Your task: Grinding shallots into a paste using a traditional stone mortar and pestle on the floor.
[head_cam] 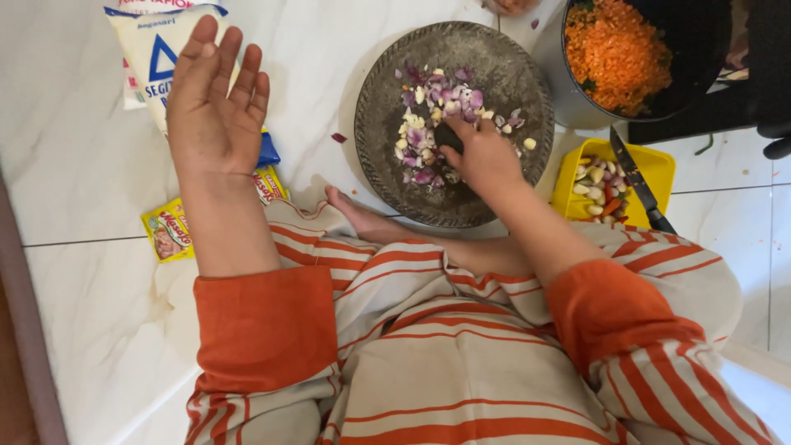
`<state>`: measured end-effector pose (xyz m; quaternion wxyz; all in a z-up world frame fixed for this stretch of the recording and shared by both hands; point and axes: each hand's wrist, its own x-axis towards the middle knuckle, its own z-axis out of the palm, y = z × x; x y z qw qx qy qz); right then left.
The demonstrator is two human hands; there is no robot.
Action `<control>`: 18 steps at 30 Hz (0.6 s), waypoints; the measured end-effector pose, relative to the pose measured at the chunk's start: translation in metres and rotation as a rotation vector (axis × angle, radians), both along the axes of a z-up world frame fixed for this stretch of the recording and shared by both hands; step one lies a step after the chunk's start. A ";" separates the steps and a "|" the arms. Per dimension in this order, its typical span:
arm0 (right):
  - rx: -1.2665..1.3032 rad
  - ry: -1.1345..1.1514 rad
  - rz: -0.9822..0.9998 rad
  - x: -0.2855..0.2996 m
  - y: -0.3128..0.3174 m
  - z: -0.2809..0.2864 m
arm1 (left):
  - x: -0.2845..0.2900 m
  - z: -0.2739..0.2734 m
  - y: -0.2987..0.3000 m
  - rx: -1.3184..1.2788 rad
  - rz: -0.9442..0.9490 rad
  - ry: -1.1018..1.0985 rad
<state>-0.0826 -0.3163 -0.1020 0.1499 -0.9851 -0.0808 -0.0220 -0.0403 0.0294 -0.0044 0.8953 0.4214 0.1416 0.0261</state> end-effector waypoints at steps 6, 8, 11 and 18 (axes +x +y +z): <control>0.065 0.149 -0.039 0.005 -0.010 -0.013 | 0.000 -0.001 -0.003 0.023 -0.027 0.006; 0.137 0.175 -0.027 0.007 -0.013 0.002 | -0.002 -0.003 -0.002 0.031 -0.034 -0.017; 0.211 0.291 -0.111 0.017 -0.011 0.035 | -0.002 -0.001 0.001 0.015 -0.018 0.028; -0.025 0.108 -0.192 0.024 -0.026 0.012 | -0.004 0.009 -0.004 0.021 0.011 0.019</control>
